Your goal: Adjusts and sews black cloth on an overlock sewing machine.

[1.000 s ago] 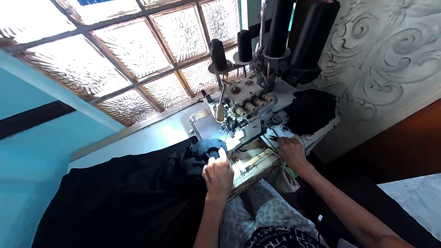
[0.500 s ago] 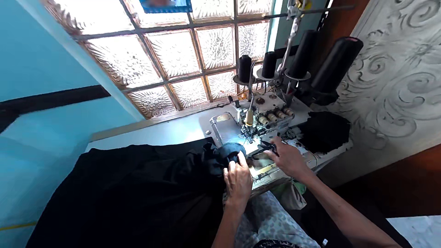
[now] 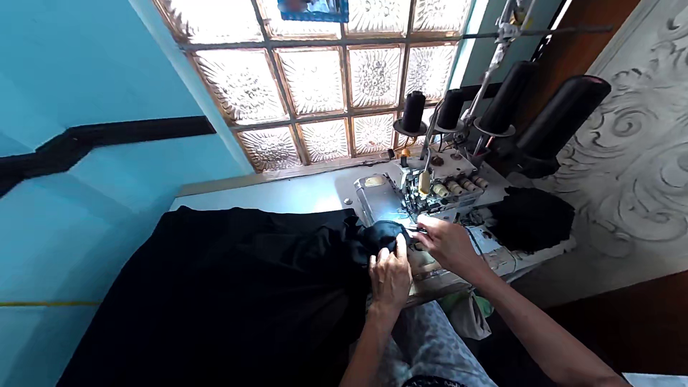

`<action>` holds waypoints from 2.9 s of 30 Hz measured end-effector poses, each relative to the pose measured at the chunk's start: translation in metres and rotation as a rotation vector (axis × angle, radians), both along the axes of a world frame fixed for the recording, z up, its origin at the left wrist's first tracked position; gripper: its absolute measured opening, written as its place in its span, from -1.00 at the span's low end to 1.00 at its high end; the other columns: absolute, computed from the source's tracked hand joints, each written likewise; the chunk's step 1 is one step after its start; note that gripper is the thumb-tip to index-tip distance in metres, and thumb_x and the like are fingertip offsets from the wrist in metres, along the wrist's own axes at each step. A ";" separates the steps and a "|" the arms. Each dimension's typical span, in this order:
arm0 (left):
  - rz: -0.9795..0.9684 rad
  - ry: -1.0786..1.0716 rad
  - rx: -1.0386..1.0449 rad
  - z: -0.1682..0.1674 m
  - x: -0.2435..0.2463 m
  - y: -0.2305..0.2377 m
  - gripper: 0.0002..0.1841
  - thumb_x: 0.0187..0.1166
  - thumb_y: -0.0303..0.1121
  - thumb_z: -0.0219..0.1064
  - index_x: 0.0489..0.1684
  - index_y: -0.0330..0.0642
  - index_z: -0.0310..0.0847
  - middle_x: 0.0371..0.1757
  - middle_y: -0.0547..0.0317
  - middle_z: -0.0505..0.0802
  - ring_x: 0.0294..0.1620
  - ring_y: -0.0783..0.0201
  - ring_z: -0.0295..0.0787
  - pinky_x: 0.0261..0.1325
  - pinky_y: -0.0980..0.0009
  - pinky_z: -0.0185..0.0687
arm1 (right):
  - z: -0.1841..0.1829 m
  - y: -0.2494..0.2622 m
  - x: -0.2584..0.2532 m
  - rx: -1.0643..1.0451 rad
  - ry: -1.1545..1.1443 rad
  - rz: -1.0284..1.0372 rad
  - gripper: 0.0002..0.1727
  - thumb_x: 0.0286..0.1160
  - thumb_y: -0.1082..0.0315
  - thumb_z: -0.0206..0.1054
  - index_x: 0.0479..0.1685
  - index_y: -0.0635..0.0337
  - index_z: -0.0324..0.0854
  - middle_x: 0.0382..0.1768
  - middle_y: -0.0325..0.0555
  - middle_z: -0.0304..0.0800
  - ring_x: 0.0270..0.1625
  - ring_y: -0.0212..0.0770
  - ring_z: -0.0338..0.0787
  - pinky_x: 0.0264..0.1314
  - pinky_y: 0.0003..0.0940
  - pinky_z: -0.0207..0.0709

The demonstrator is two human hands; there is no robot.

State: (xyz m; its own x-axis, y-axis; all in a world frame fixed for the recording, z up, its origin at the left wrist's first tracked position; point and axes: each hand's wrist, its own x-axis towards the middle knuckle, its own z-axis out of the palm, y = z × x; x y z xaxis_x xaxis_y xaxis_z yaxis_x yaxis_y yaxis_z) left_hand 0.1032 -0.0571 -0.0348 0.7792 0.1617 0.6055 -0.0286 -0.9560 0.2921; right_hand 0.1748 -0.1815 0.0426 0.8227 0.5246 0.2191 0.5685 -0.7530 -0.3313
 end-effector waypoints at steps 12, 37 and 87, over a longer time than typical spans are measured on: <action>-0.425 -0.047 -0.350 0.034 -0.075 0.018 -0.78 0.64 -0.19 0.29 -0.10 0.11 0.91 -0.06 0.16 0.82 0.23 0.12 0.73 0.56 -0.24 0.23 | -0.106 -0.136 0.015 -0.072 -0.127 -0.307 -0.49 0.49 0.59 0.30 0.45 0.08 0.71 0.25 0.48 0.70 0.22 0.63 0.66 0.14 0.54 0.44; -0.351 -0.150 -0.704 0.050 -0.090 0.023 -0.87 0.45 -0.53 0.38 -0.22 -0.42 0.80 -0.16 0.19 0.90 0.01 0.64 0.77 0.23 0.69 0.63 | -0.009 -0.025 -0.028 0.474 -0.141 0.747 -0.83 0.37 0.25 0.53 -0.37 0.17 0.81 -0.41 -0.18 0.83 -0.13 -0.23 0.82 0.52 -0.09 0.43; -0.329 -0.269 -0.340 0.072 -0.080 0.000 -0.65 0.80 -0.35 -0.11 -0.38 -0.07 0.57 -0.16 0.24 0.78 0.30 0.33 0.64 0.72 0.24 0.17 | -0.005 -0.040 -0.018 0.699 0.451 0.815 -0.61 0.59 0.40 0.01 -0.03 0.35 0.80 0.24 0.01 0.79 0.38 -0.27 0.71 0.43 -0.37 0.59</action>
